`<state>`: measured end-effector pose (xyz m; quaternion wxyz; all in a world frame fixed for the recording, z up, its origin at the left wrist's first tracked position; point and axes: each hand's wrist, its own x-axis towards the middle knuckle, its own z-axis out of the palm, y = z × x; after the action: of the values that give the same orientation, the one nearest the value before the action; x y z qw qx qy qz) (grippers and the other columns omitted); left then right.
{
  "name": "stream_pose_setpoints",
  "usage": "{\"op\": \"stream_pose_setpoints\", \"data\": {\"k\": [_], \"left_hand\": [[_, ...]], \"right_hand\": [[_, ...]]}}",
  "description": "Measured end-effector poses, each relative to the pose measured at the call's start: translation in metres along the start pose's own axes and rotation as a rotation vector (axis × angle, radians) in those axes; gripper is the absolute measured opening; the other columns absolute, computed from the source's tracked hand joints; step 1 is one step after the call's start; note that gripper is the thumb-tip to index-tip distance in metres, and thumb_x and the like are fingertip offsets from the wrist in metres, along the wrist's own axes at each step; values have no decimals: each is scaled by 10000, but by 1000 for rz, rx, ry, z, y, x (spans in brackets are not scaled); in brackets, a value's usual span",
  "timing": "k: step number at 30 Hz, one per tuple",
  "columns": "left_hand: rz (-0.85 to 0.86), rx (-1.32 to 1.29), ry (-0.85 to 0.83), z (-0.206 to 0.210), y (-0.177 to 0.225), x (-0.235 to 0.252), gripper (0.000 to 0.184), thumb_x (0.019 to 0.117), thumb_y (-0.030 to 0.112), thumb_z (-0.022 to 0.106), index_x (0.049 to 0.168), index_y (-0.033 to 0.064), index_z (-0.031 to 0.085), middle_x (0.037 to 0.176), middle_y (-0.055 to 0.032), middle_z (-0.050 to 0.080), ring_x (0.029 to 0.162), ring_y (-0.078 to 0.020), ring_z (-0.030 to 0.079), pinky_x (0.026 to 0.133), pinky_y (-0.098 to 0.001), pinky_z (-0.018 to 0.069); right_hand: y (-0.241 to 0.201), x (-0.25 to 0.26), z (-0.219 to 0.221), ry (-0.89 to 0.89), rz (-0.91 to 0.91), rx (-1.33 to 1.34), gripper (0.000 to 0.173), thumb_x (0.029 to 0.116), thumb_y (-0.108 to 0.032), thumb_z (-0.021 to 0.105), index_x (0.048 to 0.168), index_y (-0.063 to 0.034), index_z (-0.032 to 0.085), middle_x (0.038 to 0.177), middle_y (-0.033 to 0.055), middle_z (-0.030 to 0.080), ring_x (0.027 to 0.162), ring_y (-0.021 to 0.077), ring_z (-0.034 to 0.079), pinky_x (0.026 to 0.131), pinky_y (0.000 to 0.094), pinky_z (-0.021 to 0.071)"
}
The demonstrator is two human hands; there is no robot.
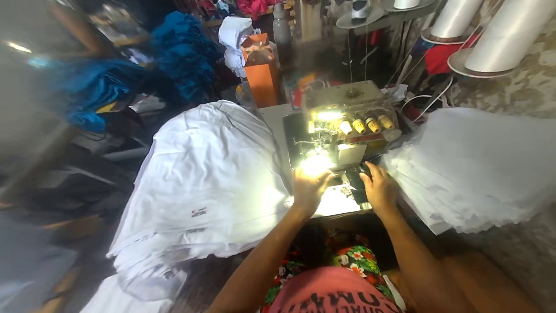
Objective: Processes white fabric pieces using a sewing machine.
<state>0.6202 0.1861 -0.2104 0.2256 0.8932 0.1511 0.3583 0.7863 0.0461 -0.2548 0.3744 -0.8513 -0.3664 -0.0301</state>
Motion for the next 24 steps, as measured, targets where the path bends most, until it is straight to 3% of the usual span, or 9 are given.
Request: {"op": "stream_pose_setpoints", "data": {"k": [2, 4, 8, 11, 14, 16, 19, 24], "left_hand": [[-45, -116, 41, -1, 10, 1, 76, 935, 129, 721, 955, 95, 786, 995, -72, 736, 1012, -250, 656, 936, -479, 469], [-90, -198, 61, -2, 15, 1, 78, 929, 132, 731, 945, 84, 790, 1202, -111, 703, 1138, -265, 626, 985, -467, 472], [-269, -360, 81, -4, 16, -1, 109, 955, 162, 703, 932, 78, 768, 1334, -108, 621, 1250, -207, 555, 1054, -392, 448], [-530, -668, 109, -14, 30, 3, 91, 974, 133, 676, 959, 66, 736, 1283, -46, 604, 1164, -92, 565, 959, -269, 492], [-764, -1014, 163, -23, 39, 8, 103, 1006, 84, 615, 1017, 64, 716, 1142, -10, 665, 1016, -80, 623, 891, -271, 524], [-869, -1173, 178, -27, 41, 9, 117, 1028, 83, 582, 1040, 72, 697, 1034, -11, 689, 952, -107, 642, 906, -306, 532], [-975, -1266, 196, -32, 43, 10, 122, 1045, 103, 557, 1071, 66, 670, 1048, -33, 674, 1002, -149, 635, 967, -365, 508], [-1054, -1337, 209, -35, 42, 13, 165, 1062, 126, 533, 1160, 37, 632, 1149, -65, 640, 1071, -172, 620, 972, -371, 508]], "right_hand": [[16, 7, 9, 15, -99, -222, 370, 1030, -123, 593, 1368, 27, 610, 1173, 328, 652, 1042, 543, 642, 873, 658, 505], [28, 8, 19, 27, -171, -309, 383, 1042, -130, 565, 1388, 32, 597, 1173, 319, 665, 1042, 532, 652, 883, 634, 515], [34, 8, 25, 120, -269, -344, 356, 1035, -142, 567, 1318, 59, 649, 1227, 294, 672, 1044, 503, 668, 879, 607, 530], [31, 6, 26, 180, -281, -351, 328, 1019, -149, 595, 1255, 58, 691, 1222, 286, 677, 1051, 499, 668, 879, 602, 530], [31, 6, 30, 210, -296, -375, 321, 1019, -169, 594, 1224, 50, 711, 1230, 262, 687, 1103, 481, 664, 923, 594, 520], [28, 5, 29, 188, -273, -386, 317, 1027, -172, 579, 1215, 41, 719, 1250, 256, 682, 1137, 486, 649, 950, 611, 502], [28, 2, 29, 151, -237, -398, 310, 1033, -174, 543, 1161, 15, 753, 1277, 240, 678, 1166, 483, 633, 953, 635, 483], [18, 0, 27, 260, -333, -323, 372, 1035, -220, 532, 1242, 30, 713, 1295, 269, 657, 1164, 508, 624, 982, 616, 478]]}}
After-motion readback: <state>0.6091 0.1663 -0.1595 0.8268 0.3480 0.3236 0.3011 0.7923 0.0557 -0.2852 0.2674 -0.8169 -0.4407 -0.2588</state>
